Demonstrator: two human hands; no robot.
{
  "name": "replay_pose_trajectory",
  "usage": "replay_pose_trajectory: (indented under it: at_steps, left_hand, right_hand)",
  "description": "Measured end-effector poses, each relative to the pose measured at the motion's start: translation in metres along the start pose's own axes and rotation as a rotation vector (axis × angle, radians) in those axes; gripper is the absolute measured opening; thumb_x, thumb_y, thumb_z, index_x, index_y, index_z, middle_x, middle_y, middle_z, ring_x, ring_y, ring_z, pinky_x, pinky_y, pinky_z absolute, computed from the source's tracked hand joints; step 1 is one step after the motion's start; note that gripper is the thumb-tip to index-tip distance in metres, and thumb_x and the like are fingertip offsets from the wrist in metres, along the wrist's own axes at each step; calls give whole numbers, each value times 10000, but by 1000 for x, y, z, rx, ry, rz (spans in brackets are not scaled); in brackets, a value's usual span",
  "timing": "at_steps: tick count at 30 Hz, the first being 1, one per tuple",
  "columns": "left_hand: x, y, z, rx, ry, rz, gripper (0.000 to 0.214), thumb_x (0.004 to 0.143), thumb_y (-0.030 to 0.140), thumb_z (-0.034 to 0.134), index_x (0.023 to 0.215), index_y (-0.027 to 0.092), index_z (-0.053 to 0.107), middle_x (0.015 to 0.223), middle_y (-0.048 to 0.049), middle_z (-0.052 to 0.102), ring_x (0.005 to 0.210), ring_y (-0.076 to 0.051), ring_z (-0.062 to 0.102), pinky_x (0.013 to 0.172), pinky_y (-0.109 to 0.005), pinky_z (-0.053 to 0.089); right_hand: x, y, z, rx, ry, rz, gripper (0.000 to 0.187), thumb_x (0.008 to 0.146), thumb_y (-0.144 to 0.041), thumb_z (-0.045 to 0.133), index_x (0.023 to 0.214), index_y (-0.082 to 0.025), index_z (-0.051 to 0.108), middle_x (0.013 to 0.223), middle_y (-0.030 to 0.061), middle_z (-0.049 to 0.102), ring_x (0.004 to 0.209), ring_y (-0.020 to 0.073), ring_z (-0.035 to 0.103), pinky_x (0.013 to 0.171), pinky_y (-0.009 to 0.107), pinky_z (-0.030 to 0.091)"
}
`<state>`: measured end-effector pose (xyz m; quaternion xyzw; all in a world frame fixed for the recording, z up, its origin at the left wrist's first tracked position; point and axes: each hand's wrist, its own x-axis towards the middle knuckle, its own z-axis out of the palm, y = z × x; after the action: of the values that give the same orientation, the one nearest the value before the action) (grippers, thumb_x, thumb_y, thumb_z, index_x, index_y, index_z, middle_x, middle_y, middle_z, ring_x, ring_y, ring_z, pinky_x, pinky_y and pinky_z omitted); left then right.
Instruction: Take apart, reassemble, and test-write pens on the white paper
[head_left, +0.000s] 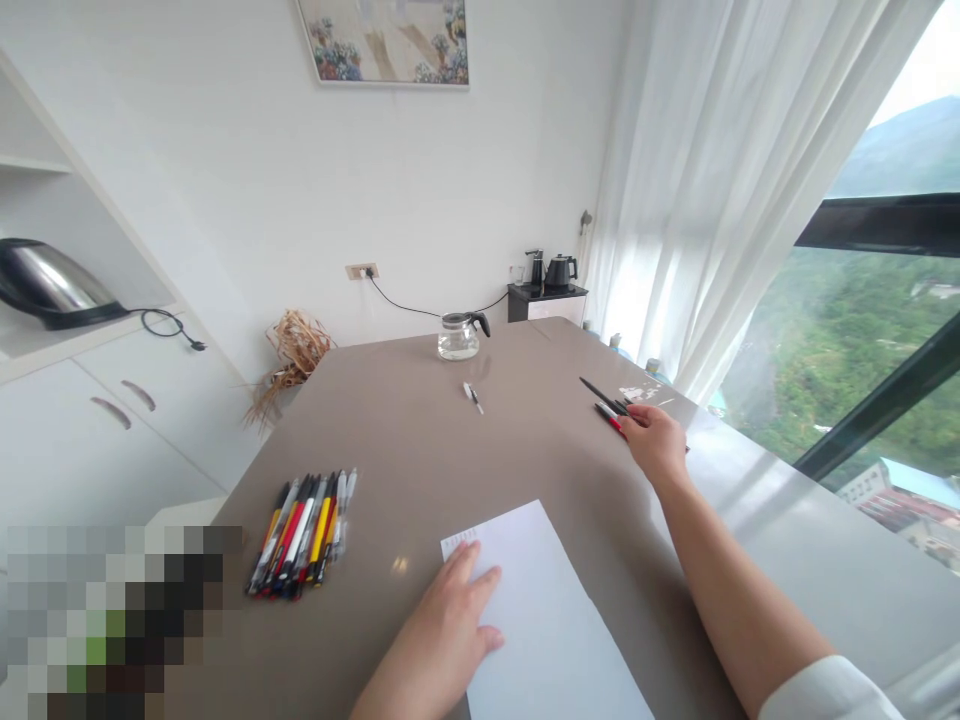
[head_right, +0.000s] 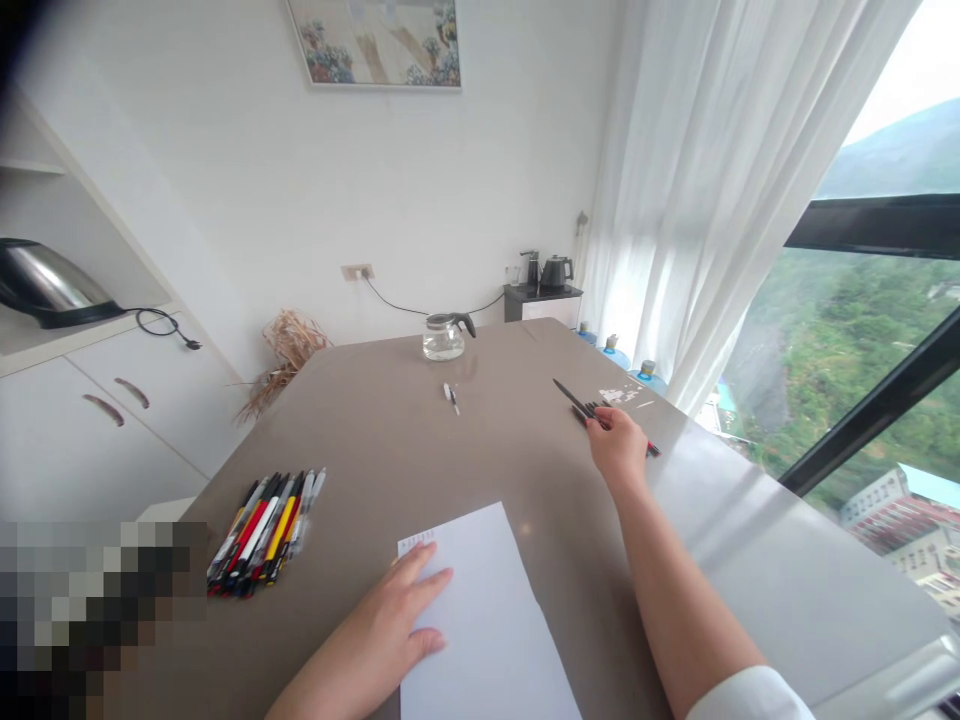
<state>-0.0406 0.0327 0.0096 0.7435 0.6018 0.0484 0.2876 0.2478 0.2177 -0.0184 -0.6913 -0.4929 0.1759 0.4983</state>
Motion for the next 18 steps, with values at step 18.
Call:
replay_pose_trajectory:
  at_steps: [18]
  left_hand:
    - [1, -1, 0, 16, -4, 13, 517, 680, 272, 543, 1186, 212, 453, 1360, -82, 246, 1245, -212, 183, 1008, -339, 190]
  right_hand:
    - [8, 33, 3, -628, -25, 50, 180, 621, -302, 522, 699, -209, 654, 826, 119, 588, 904, 296, 463, 639, 365, 376]
